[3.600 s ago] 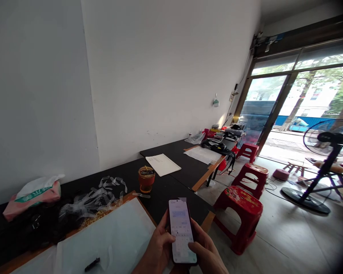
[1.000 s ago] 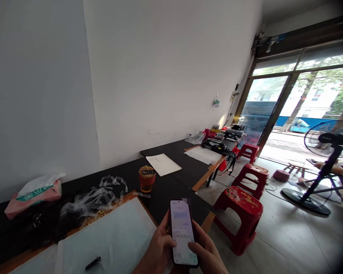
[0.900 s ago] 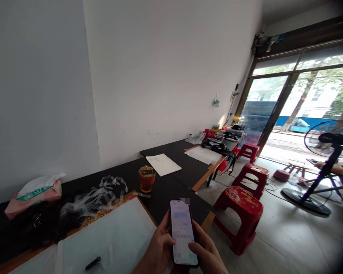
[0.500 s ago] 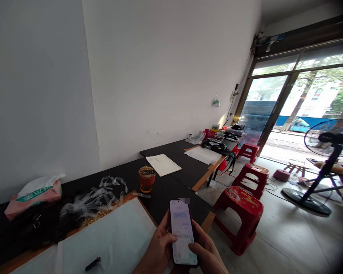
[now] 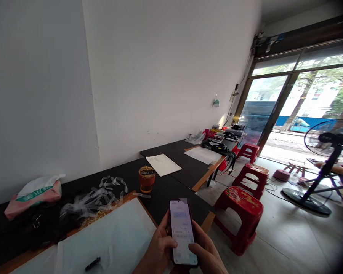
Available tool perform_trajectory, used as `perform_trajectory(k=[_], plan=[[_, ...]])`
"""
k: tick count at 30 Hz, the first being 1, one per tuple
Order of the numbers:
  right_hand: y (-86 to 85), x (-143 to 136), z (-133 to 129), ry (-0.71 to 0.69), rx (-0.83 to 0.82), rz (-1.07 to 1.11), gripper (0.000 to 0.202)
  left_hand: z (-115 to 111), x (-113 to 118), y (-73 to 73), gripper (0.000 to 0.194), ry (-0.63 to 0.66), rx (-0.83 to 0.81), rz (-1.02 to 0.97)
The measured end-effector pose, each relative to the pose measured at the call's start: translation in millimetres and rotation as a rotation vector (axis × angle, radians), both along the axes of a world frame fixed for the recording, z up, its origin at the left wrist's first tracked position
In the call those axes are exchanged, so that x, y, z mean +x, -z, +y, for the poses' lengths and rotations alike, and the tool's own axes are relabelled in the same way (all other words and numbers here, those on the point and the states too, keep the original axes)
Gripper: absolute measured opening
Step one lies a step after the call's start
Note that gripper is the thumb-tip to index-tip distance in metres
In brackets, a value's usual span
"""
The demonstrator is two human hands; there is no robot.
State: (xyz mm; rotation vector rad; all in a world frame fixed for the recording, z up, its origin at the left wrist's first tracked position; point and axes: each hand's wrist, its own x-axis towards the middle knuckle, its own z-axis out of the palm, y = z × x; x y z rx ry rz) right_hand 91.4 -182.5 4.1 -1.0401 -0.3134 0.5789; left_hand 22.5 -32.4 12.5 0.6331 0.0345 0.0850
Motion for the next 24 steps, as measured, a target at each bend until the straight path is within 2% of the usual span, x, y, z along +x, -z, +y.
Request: perform_trajectory(k=[19, 24], plan=[[2.0, 2.0, -0.5, -0.011, -0.017, 0.026, 0.066, -1.7, -0.6, -4.7, 0.108, -0.01, 0.016, -0.015], [3.5, 2.3, 1.1, -0.012, 0.038, 0.002, 0.067, -2.1, -0.2, -3.5, 0.107, -0.011, 0.027, -0.03]])
